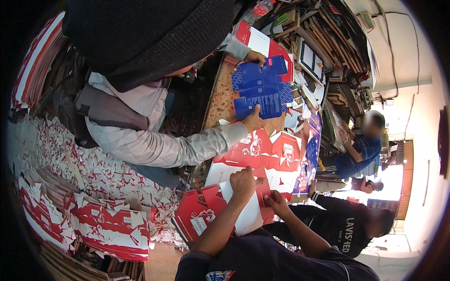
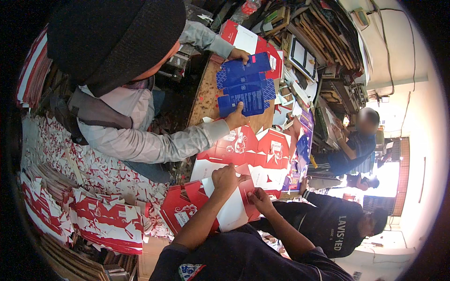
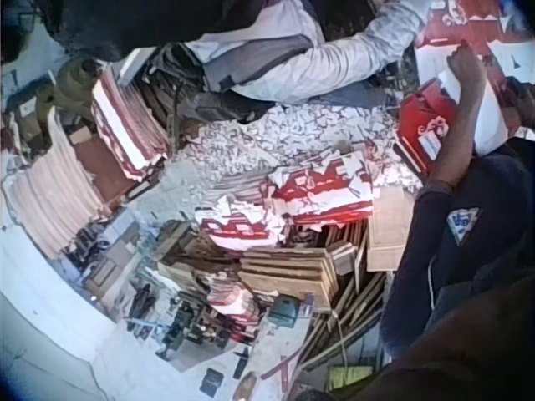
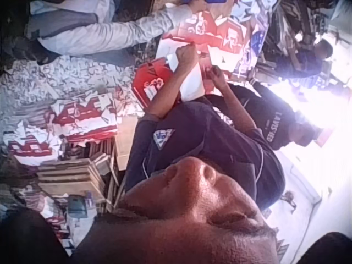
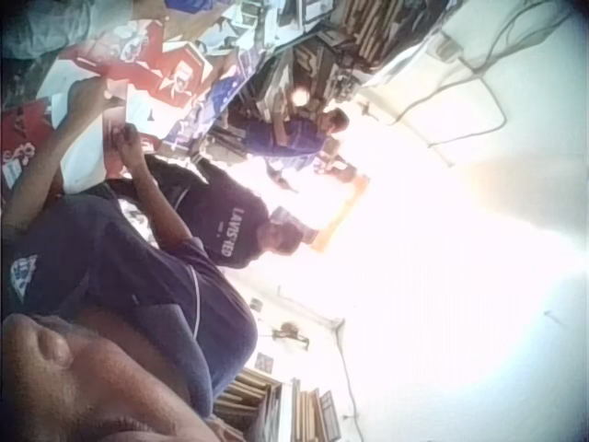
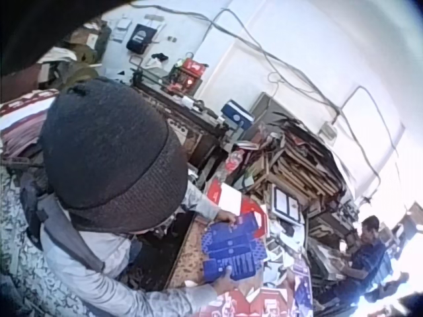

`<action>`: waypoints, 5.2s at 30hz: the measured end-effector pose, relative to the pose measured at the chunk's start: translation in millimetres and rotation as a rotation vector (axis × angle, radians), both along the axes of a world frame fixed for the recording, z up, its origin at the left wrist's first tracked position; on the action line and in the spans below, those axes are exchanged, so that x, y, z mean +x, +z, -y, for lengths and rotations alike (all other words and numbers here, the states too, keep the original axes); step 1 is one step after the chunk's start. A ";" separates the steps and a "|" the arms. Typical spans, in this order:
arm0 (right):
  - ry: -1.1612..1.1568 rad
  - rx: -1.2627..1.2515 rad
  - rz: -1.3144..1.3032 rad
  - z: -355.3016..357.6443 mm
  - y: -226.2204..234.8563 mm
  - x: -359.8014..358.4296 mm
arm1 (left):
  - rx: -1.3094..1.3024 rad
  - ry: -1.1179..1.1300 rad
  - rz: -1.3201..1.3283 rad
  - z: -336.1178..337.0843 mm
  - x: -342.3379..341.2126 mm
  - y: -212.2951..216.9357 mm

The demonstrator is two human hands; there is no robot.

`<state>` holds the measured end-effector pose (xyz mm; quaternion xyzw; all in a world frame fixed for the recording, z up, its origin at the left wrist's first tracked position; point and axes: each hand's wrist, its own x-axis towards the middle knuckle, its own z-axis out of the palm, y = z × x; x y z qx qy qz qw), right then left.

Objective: The person organizes and stacks printed cardboard packaging materials by hand on a table while working with others in a production facility.

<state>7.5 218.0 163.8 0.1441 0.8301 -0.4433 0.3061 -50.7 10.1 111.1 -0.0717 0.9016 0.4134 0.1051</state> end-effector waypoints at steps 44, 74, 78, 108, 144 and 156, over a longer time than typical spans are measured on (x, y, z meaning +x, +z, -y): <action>0.107 0.083 -0.236 7.4 -63.6 -58.6 | 0.053 0.146 -0.335 40.8 36.1 -27.9; 0.096 -0.031 -0.023 0.0 -96.9 -79.2 | -0.098 0.184 -0.610 52.7 78.1 -126.2; 0.116 -0.043 -0.054 -5.8 -101.7 -77.8 | -0.079 0.195 -0.606 52.7 78.1 -123.6; 0.095 0.006 -0.038 2.9 -97.3 -81.0 | -0.052 0.202 -0.612 53.6 78.9 -124.5; 0.044 -0.057 -0.007 -3.6 -100.0 -78.5 | -0.063 0.190 -0.596 53.0 79.8 -124.9; 0.021 -0.066 0.006 -2.1 -101.9 -77.9 | -0.065 0.184 -0.602 52.3 80.4 -127.8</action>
